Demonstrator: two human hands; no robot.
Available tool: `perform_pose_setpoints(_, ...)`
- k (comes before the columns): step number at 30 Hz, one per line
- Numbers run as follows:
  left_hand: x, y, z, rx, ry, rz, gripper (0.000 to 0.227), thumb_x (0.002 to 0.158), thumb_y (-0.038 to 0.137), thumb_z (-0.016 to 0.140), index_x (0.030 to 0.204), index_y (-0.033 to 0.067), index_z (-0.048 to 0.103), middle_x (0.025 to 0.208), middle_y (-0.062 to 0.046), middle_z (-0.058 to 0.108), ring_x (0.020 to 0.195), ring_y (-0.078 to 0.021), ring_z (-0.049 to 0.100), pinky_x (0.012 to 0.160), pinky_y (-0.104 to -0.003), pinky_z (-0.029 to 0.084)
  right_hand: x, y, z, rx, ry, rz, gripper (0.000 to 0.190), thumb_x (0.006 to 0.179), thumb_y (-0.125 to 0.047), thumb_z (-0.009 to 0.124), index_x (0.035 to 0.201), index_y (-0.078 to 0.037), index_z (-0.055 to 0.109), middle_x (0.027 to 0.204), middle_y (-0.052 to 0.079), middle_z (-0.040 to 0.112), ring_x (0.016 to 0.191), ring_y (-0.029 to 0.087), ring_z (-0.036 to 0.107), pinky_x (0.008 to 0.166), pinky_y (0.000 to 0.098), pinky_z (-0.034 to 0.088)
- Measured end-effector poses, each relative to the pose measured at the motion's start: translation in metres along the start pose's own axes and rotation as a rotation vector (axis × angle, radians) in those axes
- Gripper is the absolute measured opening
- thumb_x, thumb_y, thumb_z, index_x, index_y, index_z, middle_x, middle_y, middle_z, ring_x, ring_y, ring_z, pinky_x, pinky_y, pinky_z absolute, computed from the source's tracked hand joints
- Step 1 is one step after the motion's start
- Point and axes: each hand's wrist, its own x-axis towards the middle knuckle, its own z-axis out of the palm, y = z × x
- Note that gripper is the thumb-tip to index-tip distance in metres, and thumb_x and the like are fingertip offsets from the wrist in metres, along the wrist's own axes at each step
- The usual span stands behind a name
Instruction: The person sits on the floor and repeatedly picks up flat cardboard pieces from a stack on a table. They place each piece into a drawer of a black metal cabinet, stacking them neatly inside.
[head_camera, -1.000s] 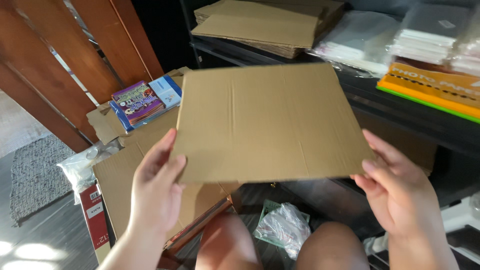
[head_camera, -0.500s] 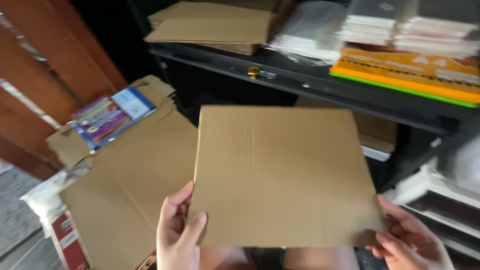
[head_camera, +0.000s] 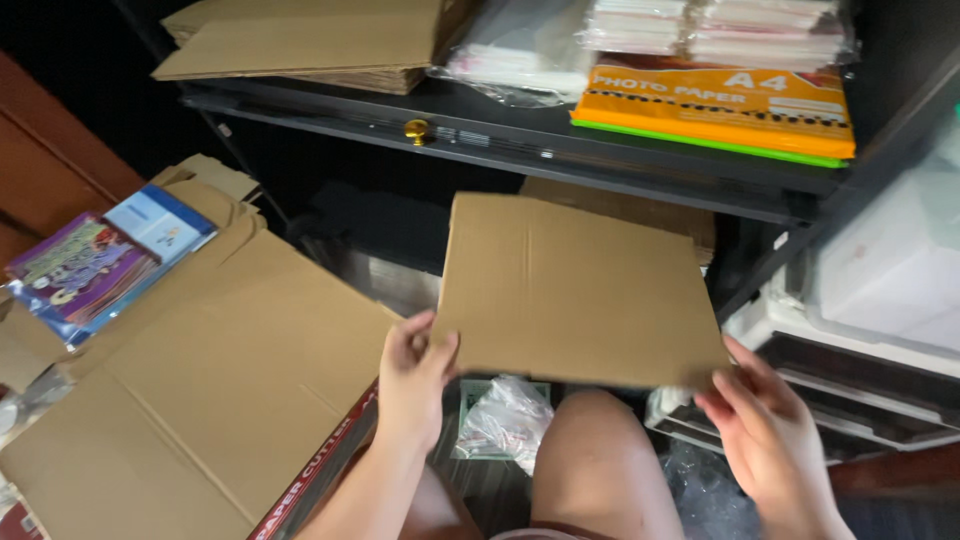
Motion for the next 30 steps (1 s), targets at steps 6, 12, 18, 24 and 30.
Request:
perform_pose_setpoints(6, 0.079, -0.014, 0.062, 0.053, -0.056, 0.216, 0.049, 0.089, 0.000, 0.070, 0.136, -0.0055, 0.056, 0.107, -0.011, 0.063, 0.091, -0.0152, 0.062, 0.071, -0.024, 0.058, 0.082, 0.033, 0.010, -0.172, 0.083, -0.218, 0.052, 0.105, -0.006, 0.056, 0.156, 0.001, 0.044, 0.123, 0.028, 0.058, 0.088, 0.033, 0.069, 0.087, 0.0416, 0.058)
perform_pose_setpoints(12, 0.143, -0.020, 0.121, 0.411, -0.009, 0.221, 0.070, 0.072, 0.016, 0.084, 0.139, 0.0113, 0.064, 0.115, -0.009, 0.072, 0.106, -0.0212, 0.072, 0.087, -0.035, 0.060, 0.167, 0.045, 0.023, -0.722, 0.252, -0.380, 0.053, 0.106, -0.004, 0.053, 0.158, 0.000, 0.042, 0.138, 0.040, 0.051, 0.082, 0.039, 0.073, 0.072, 0.0430, 0.060)
perform_pose_setpoints(18, 0.170, -0.003, 0.151, 0.692, -0.035, 0.359, 0.064, 0.079, 0.021, 0.080, 0.139, 0.0072, 0.063, 0.128, -0.013, 0.068, 0.126, -0.0305, 0.064, 0.106, -0.043, 0.053, 0.215, 0.038, 0.052, -1.219, 0.478, -0.701, 0.058, 0.089, -0.016, 0.055, 0.139, 0.013, 0.060, 0.120, 0.036, 0.063, 0.116, 0.047, 0.059, 0.103, 0.0519, 0.043)
perform_pose_setpoints(24, 0.186, -0.004, 0.171, 1.003, -0.140, 0.442, 0.075, 0.080, 0.036, 0.083, 0.145, 0.0061, 0.058, 0.132, -0.015, 0.065, 0.129, -0.0296, 0.062, 0.112, -0.038, 0.050, 0.233, 0.026, 0.065, -1.300, 0.461, -0.263, 0.073, 0.097, -0.043, 0.049, 0.158, -0.004, 0.039, 0.140, 0.034, 0.049, 0.129, 0.048, 0.046, 0.116, 0.0496, 0.030)
perform_pose_setpoints(30, 0.175, -0.001, 0.180, 1.053, -0.305, 0.507, 0.096, 0.080, 0.042, 0.084, 0.155, -0.0002, 0.041, 0.147, -0.022, 0.054, 0.143, -0.0341, 0.049, 0.120, -0.040, 0.043, 0.225, 0.014, 0.070, -1.333, 0.387, -0.283, 0.068, 0.093, -0.032, 0.052, 0.151, 0.004, 0.048, 0.139, 0.035, 0.055, 0.131, 0.050, 0.045, 0.115, 0.0490, 0.026)
